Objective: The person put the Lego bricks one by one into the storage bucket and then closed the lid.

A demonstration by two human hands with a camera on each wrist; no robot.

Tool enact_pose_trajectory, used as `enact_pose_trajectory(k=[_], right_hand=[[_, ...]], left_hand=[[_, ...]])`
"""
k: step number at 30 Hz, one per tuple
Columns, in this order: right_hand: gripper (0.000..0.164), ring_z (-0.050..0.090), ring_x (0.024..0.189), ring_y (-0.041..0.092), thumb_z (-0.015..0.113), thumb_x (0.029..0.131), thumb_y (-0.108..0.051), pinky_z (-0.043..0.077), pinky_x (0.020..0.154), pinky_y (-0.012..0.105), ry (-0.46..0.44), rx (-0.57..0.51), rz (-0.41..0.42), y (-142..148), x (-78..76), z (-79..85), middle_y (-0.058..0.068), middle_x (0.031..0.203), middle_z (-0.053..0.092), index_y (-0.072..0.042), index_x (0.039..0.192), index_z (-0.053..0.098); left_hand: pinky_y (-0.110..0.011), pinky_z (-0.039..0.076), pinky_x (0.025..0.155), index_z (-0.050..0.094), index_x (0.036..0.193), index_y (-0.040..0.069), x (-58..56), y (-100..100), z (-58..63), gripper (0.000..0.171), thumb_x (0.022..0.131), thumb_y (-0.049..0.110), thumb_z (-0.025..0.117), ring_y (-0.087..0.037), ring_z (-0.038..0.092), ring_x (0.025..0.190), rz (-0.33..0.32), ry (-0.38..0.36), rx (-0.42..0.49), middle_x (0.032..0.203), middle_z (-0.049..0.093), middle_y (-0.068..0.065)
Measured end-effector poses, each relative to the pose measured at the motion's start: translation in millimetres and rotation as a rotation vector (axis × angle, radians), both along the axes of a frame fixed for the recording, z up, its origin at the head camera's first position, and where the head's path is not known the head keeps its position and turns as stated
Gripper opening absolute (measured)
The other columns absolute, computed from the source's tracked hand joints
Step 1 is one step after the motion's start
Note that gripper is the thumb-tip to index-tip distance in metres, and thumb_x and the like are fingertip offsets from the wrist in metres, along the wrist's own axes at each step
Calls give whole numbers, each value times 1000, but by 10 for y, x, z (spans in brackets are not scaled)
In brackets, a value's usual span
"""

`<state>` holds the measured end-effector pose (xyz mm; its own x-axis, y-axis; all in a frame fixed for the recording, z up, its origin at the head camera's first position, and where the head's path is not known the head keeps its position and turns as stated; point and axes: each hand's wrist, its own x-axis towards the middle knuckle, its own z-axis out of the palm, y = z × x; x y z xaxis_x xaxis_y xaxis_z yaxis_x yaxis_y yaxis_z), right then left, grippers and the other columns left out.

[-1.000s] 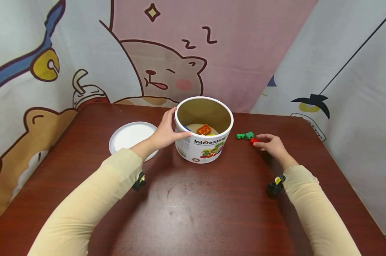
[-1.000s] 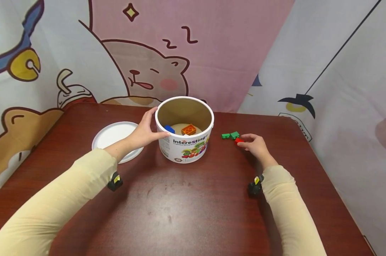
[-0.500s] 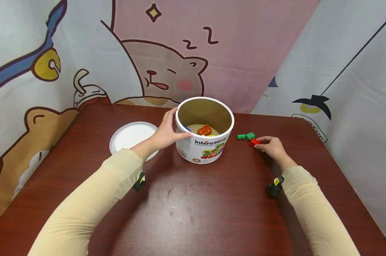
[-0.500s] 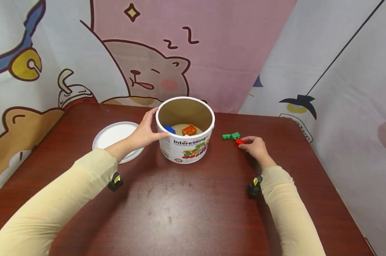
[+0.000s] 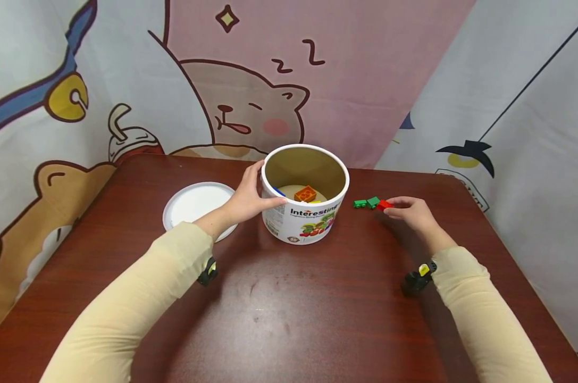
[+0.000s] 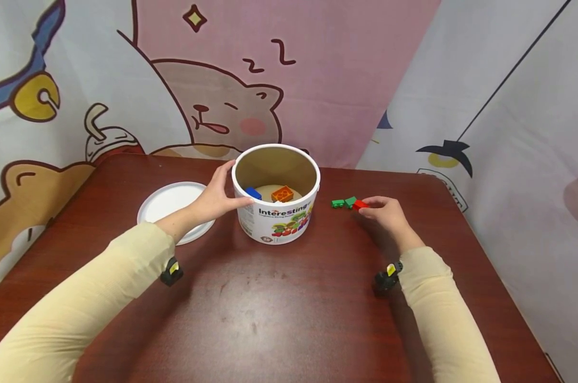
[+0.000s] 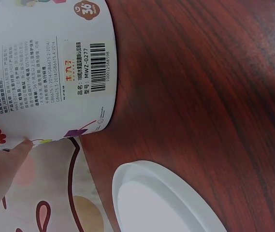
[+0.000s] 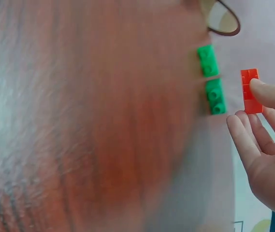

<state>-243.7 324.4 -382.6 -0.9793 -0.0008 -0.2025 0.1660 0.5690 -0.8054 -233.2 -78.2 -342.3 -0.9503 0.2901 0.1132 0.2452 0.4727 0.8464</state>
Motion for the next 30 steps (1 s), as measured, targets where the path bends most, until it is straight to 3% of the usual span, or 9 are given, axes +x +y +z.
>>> enact_pose_trajectory(k=[4,7,13,20,24,30], right_hand=[[55,62,82,0,65,87,-32,52,80,20,18,-27,-5,-14,15,115,-11,98,58,2,128,50],[53,61,78,-1,67,86,-30,53,76,19,31,-69,2,-38,28,203,-20,87,59,2,126,51],[43,63,77,-2,68,85,-26,52,72,14,27,-169,25,-130,33,420,-20,87,63,-4,120,56],[12,65,78,0,66,87,-16,51,73,12,28,-267,68,-325,42,729,-20,83,64,-21,98,66],[12,65,77,1,69,85,-14,51,73,13,35,-339,67,-433,36,872,-15,85,65,-25,89,67],[12,63,81,2,69,85,-18,51,75,14,78,-260,84,-598,37,1009,-16,87,65,-28,90,67]], left_hand=[[-42,23,115,11,148,5,2,0,9,102,75,28,78,-27,25,136,-5,1,-2,147,19,-16],[-42,23,115,11,148,6,1,-2,6,102,75,28,78,-27,25,136,-8,1,-4,148,19,-16],[-43,24,115,11,148,6,6,1,7,102,75,29,78,-27,26,136,-4,-5,-6,147,19,-15],[-41,24,115,10,148,7,10,-3,12,103,75,31,78,-27,25,137,3,-25,-1,149,17,-15],[-42,24,115,10,148,7,11,-5,18,103,74,31,78,-27,25,137,2,-24,-4,149,17,-15],[-42,23,115,11,148,4,22,8,27,102,74,28,79,-28,25,137,2,-5,6,149,18,-17]])
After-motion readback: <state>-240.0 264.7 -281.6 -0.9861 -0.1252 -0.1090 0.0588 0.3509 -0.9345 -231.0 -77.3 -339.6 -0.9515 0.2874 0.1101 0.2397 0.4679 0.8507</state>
